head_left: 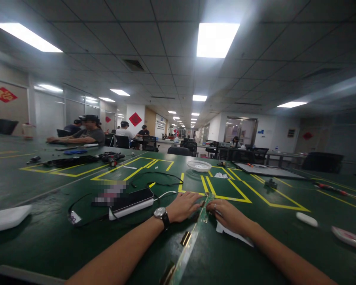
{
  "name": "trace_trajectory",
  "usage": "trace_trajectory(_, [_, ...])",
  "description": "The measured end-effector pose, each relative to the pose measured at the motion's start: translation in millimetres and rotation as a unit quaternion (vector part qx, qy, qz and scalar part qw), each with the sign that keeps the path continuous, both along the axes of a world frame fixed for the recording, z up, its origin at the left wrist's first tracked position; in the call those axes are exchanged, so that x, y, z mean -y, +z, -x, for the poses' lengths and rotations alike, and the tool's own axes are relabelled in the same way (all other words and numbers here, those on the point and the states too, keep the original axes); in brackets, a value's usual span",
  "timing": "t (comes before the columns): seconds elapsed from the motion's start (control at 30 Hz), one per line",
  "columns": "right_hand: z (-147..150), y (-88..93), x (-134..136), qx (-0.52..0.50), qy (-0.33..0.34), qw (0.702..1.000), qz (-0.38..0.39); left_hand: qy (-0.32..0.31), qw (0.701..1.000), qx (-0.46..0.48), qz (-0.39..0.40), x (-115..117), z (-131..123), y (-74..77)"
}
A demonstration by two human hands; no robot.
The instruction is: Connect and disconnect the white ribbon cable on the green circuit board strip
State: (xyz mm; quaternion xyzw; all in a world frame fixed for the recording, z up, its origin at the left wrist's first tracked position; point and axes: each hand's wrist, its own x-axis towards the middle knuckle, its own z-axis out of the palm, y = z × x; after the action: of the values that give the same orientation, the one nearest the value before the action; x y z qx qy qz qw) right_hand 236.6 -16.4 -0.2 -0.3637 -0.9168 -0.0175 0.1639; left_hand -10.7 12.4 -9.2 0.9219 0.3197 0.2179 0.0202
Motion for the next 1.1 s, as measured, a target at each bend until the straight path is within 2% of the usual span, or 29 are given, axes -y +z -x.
trace_trajectory(0.1, [-29.7, -1.1, -16.8, 0.026, -0.153, 0.988, -0.023, 0.010, 1.000, 0.004, -0.017, 1.4, -0.4, 1.0])
trace_trajectory(0.2, [-62.1, -1.8, -27.8, 0.067, -0.315, 0.946, -0.030, 0.015, 1.000, 0.005, -0.027, 4.6, -0.5, 3.9])
trace_trajectory(0.3, [-81.5, -4.0, -31.6, 0.087, -0.400, 0.912, -0.033, 0.020, 0.999, 0.001, -0.035, 6.0, -0.9, 4.9])
trace_trajectory(0.5, [-82.0, -8.4, -32.9, 0.100, -0.424, 0.900, -0.023, 0.010, 0.998, -0.026, -0.048, 3.8, -3.0, -1.2])
trace_trajectory(0.67, [-74.6, -3.7, -27.0, 0.110, -0.422, 0.900, 0.003, 0.001, 0.997, -0.051, -0.051, 4.6, -4.5, -4.4])
trace_trajectory(1.1, [-62.6, 3.1, -15.6, 0.125, -0.442, 0.888, 0.005, -0.001, 0.997, -0.063, -0.053, 8.9, -4.5, -0.4])
